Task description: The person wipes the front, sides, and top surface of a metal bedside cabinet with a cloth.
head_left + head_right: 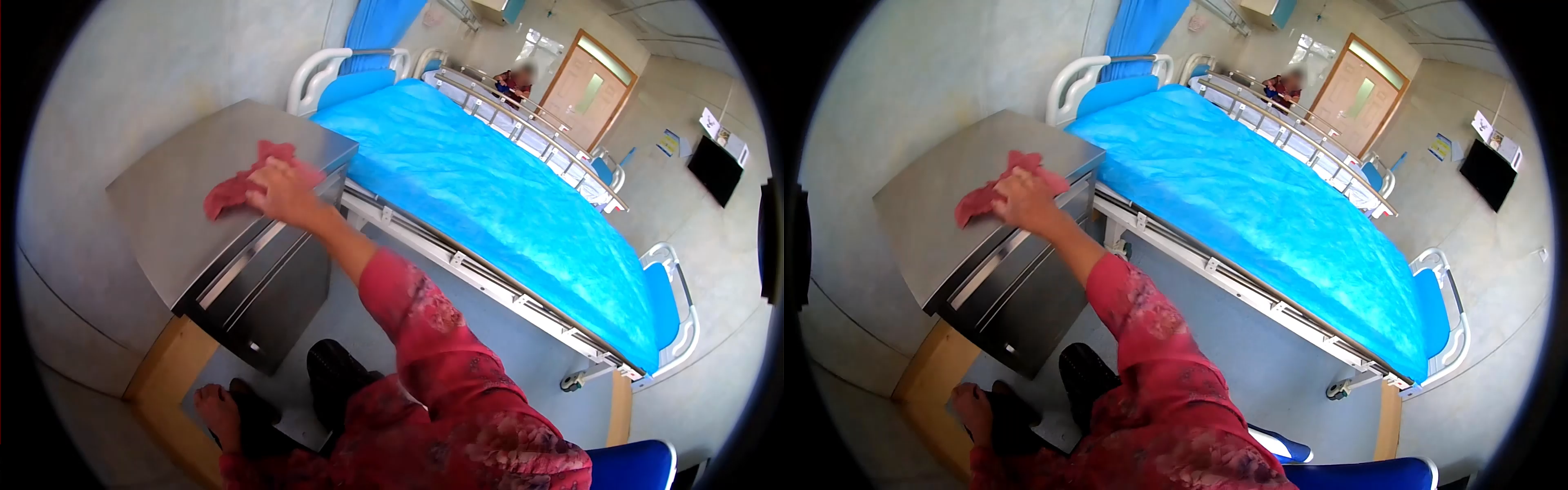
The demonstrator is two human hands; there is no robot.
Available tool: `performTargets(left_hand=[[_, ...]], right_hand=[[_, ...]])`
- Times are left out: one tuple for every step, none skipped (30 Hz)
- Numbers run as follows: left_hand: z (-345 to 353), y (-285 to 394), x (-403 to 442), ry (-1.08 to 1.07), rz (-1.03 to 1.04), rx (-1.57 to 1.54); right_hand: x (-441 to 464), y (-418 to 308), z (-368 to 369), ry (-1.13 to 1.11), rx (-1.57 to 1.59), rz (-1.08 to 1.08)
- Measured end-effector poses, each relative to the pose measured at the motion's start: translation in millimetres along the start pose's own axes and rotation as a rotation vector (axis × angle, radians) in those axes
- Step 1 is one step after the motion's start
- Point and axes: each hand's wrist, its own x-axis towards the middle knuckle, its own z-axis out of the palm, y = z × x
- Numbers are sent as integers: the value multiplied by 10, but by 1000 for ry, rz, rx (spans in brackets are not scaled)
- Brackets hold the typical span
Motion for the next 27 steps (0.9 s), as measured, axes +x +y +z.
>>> performTargets(left_hand=[[-21,-11,14,-24,19,-59],[-28,-13,33,-23,36,-75],[-30,-13,12,0,40,-86],[7,20,1,22,48,-105],[64,33,-7,13,76,-135],[108,7,-1,16,83,-132],[124,-14,35,23,84,-119],[116,2,68,-57,38,-85],[119,43,77,-64,38,-88],[111,98,87,-38,50,-50],[105,115,77,-15,62,-8],[121,103,75,-23,63,-7],[152,95,86,-18,88,17],[184,93,100,-10,114,39],[214,95,119,-8,114,34],[210,86,125,-46,78,31],[190,73,118,-87,41,30],[184,81,121,-89,38,27],[153,104,130,-101,16,21],[136,111,111,-116,-7,18],[133,98,86,-121,-10,21],[135,83,89,-101,10,31],[141,74,106,-78,32,39],[143,67,117,-76,32,40],[143,60,119,-112,8,26],[136,49,109,-150,-18,14],[127,42,94,-153,-20,17]], right_hand=[[3,109,-4,3,-17,3],[35,216,12,1,-67,64],[55,314,31,-5,-119,128],[11,350,150,117,-175,68],[-21,368,167,116,-216,77],[-6,331,162,144,-160,101],[15,304,135,174,-92,122],[28,288,86,173,-103,129],[35,259,58,168,-75,141],[27,248,57,163,-45,155],[11,232,61,156,-44,164],[17,227,53,175,-42,156],[22,245,56,196,-42,146],[28,249,61,194,-46,147],[49,247,65,203,-45,146],[58,245,82,213,-41,147],[58,242,96,210,-40,148],[63,249,103,215,-34,152],[63,240,104,219,-28,156],[46,236,107,213,-26,160],[38,236,107,212,-16,162],[45,237,111,215,-8,162],[56,235,108,218,-8,161],[62,234,100,218,-15,156],[62,229,96,216,-21,153],[62,225,96,215,-19,153],[60,223,102,216,-15,157]])
